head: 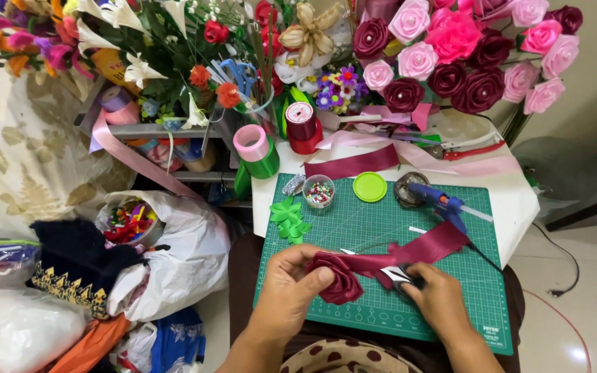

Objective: The person is creating a decorative rose by folding, rolling, and gluing a maroon ribbon on a green cutting mat.

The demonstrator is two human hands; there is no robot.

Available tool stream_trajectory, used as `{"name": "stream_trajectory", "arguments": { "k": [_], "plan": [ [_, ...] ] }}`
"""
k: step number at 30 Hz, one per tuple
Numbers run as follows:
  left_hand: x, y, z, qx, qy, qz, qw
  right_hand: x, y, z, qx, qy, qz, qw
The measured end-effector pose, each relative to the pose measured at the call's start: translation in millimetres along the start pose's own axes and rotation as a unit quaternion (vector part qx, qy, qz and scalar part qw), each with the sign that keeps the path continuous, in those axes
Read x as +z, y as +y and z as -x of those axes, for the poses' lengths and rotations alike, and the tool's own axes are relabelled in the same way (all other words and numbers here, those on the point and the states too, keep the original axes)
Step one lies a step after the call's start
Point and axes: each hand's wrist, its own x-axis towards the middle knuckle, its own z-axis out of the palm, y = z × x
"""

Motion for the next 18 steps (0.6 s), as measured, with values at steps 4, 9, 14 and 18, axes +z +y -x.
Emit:
{"name": "stream_trajectory", "arguments": {
  "k": [4, 9, 14, 18],
  "plan": [
    [-6.2, 12.3, 5.4, 0.051, -0.004, 0.009, 0.999, 0.5, -18.3, -15.1, 0.013, -0.035, -0.055, 0.998],
    [-10.3, 28.8, 8.8, 0.07, 0.011, 0.016, 0.997, 9.5, -29.5, -12.6, -0.07, -0.04, -0.077, 0.994],
    [-34.4, 12.6, -0.9, 0.083, 0.009, 0.113, 0.99, 5.8, -43.4, -2.2, -0.122, 0.005, -0.067, 0.99],
    [-45.5, 4.1, -7.1, 0.026, 0.049, 0.157, 0.986, 5.8, -34.2, 3.3, -0.136, 0.007, -0.092, 0.986]
  ]
}}
